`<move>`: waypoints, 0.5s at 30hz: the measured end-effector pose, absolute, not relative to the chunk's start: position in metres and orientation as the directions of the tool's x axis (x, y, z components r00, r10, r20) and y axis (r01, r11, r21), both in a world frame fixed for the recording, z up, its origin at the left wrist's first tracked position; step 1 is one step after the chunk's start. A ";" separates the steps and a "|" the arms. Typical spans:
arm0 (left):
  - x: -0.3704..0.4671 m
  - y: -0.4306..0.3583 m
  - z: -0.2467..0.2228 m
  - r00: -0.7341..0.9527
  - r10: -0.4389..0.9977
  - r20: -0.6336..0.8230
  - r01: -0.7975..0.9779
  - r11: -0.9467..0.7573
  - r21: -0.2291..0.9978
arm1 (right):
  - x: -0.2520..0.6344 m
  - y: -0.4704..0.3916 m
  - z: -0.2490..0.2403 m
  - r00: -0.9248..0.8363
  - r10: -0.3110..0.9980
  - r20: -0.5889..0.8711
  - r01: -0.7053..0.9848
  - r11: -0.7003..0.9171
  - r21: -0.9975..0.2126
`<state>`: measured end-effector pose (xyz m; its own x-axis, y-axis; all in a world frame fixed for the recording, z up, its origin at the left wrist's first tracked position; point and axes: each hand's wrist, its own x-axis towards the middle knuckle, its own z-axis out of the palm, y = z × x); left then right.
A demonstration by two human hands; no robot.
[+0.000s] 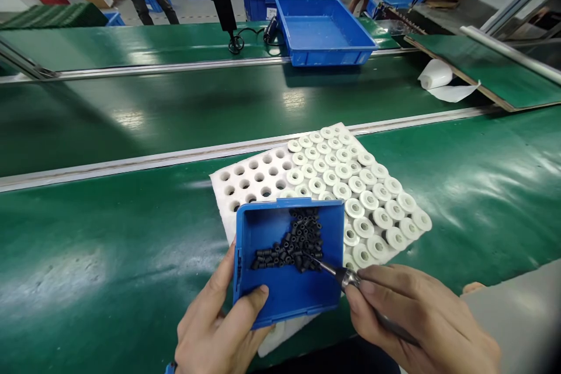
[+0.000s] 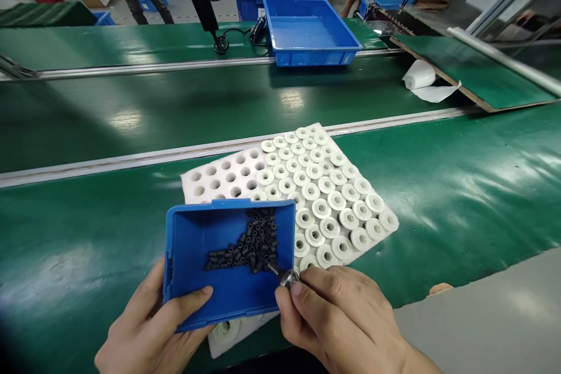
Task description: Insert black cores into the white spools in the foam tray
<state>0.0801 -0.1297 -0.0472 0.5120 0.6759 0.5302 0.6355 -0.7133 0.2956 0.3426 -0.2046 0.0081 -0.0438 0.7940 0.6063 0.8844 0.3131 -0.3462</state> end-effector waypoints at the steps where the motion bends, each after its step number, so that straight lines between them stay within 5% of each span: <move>1: 0.081 -0.130 -0.047 0.515 0.671 0.534 0.631 -0.718 0.293 | 0.342 -0.205 0.006 -0.029 0.790 0.612 0.879 0.312 -0.361; 15: 0.085 -0.125 -0.044 0.602 0.600 0.527 0.571 -0.785 0.242 | 0.335 -0.197 -0.010 0.087 0.735 0.672 0.780 0.370 -0.505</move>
<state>0.0853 -0.1249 -0.0444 0.6017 0.6001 0.5271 0.5709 -0.7846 0.2416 0.3349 -0.1974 -0.0099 0.0870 0.7352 0.6722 0.7796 0.3698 -0.5054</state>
